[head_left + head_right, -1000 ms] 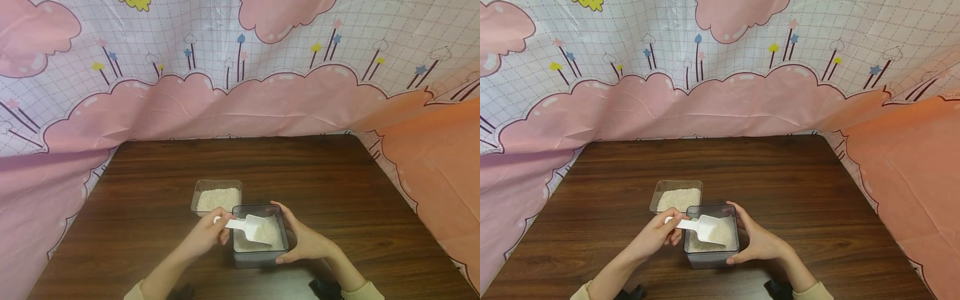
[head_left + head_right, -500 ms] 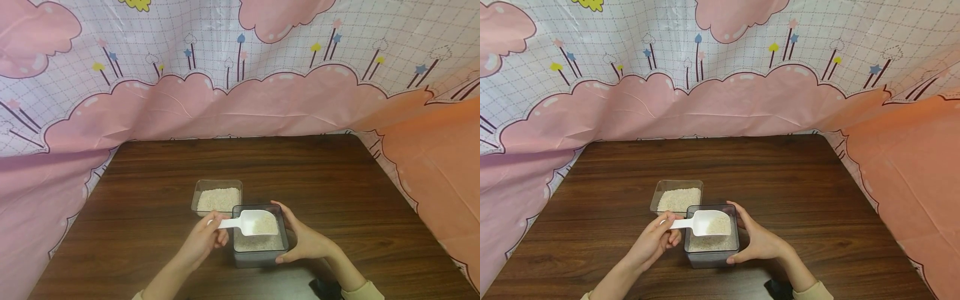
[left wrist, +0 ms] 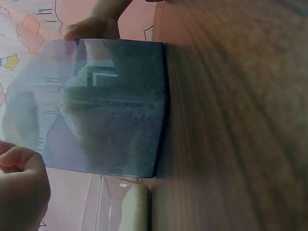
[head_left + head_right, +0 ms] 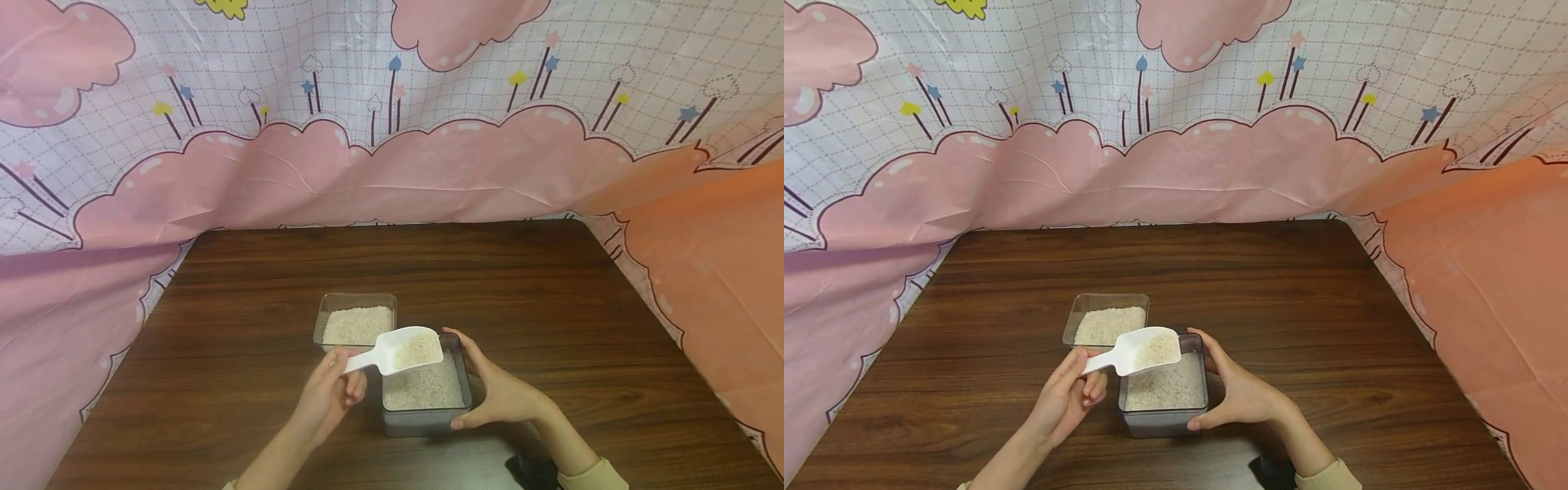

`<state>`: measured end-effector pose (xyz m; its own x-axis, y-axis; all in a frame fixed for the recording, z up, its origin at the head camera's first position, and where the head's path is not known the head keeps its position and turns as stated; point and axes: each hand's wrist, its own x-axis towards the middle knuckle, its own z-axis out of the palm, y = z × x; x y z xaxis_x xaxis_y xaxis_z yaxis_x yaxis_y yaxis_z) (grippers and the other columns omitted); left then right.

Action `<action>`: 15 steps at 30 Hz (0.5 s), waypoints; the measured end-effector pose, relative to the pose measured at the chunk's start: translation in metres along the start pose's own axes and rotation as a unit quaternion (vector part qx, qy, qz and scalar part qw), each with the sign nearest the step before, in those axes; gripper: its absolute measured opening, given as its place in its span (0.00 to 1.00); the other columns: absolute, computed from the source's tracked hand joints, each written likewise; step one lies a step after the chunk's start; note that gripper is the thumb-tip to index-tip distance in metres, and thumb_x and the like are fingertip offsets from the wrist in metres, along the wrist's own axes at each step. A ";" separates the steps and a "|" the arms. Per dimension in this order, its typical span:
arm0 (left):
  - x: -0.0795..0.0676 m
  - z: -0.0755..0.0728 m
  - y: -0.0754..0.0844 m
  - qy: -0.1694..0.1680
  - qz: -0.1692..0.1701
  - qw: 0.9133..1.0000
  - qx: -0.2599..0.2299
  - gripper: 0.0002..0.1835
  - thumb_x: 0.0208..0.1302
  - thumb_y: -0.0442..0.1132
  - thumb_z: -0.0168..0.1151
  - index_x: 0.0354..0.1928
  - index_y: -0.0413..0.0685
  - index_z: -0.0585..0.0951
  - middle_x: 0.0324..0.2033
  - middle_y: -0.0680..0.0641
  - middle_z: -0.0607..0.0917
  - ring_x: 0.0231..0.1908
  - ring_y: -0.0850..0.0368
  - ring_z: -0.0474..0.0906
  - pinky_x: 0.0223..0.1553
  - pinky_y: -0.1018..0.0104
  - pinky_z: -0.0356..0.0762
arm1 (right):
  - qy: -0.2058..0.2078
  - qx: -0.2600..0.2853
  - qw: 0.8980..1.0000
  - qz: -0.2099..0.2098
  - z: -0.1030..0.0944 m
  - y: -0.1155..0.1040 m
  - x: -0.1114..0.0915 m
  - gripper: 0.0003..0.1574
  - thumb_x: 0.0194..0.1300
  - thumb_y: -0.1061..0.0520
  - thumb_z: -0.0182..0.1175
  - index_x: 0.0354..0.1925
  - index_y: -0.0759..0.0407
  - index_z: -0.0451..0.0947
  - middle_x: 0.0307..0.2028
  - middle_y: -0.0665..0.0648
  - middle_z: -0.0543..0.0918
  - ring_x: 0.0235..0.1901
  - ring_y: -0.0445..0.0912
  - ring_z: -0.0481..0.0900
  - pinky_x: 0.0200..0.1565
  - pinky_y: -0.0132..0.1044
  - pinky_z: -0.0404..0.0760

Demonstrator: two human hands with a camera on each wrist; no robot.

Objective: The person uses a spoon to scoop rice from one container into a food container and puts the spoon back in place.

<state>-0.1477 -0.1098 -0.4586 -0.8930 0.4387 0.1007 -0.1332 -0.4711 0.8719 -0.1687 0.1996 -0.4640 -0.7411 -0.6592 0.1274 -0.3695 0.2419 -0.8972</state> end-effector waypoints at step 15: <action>0.002 -0.006 0.016 -0.011 0.049 0.999 0.021 0.14 0.81 0.45 0.33 0.46 0.50 0.70 0.21 0.57 0.70 0.25 0.64 0.67 0.28 0.75 0.63 | 0.005 0.004 1.000 0.015 0.000 -0.001 0.000 0.80 0.43 0.54 0.80 0.77 0.48 0.34 0.73 0.64 0.45 0.72 0.66 0.45 0.62 0.72 0.54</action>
<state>-0.1541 -0.1214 -0.4479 -0.8913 0.4086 0.1967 -0.0270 -0.4808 0.8764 -0.1680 0.1994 -0.4635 -0.7568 -0.6452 0.1045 -0.3428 0.2557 -0.9039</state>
